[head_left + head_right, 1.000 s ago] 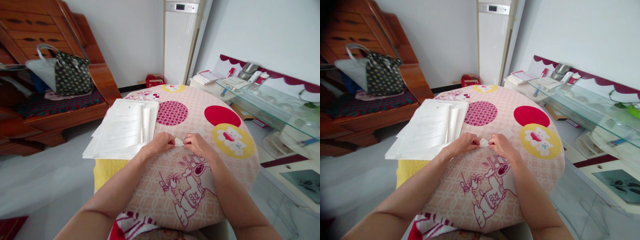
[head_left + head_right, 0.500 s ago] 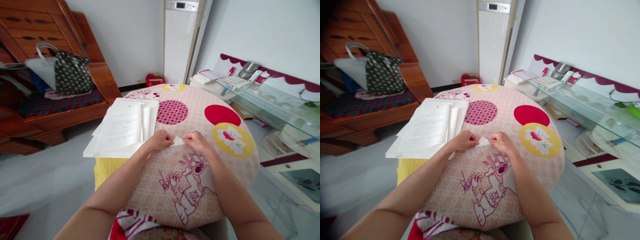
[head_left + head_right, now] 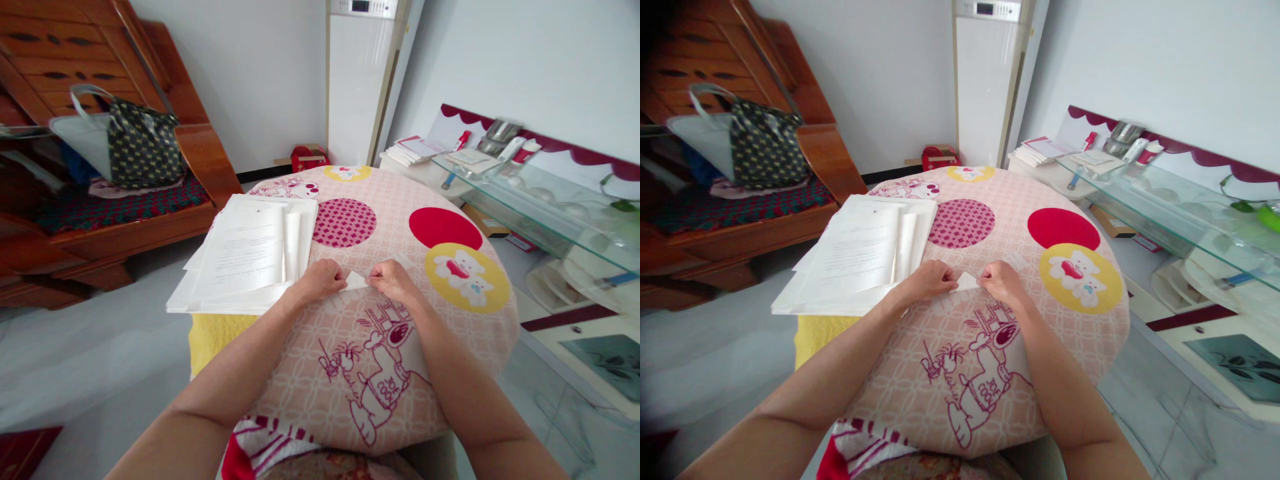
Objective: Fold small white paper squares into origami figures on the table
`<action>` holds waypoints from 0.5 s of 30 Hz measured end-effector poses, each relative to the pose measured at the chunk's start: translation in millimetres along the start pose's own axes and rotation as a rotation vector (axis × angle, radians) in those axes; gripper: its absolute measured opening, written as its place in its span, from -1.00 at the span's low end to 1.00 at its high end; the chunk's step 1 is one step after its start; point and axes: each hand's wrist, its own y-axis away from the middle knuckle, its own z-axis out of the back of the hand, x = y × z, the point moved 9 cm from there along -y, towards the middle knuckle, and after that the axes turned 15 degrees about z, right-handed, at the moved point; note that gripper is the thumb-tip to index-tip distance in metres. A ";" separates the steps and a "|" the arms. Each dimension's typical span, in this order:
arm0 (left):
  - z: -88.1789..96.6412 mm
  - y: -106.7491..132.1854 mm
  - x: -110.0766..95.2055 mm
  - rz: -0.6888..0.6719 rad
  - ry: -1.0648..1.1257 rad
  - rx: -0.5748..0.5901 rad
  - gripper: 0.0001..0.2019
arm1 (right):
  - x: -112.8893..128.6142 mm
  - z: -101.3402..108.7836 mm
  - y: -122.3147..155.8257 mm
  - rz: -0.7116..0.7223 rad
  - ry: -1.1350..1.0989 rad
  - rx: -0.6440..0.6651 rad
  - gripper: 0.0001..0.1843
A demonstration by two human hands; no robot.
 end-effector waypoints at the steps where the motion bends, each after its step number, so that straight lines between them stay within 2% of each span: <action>1: 0.3 0.6 -0.7 0.002 -0.021 -0.002 -0.80 | 0.9 -0.2 -0.2 0.003 0.016 0.010 -0.84; 15: -5.4 3.0 -3.6 -0.031 -0.143 -0.067 -0.84 | 0.3 -1.0 -2.4 -0.026 0.068 0.033 -0.86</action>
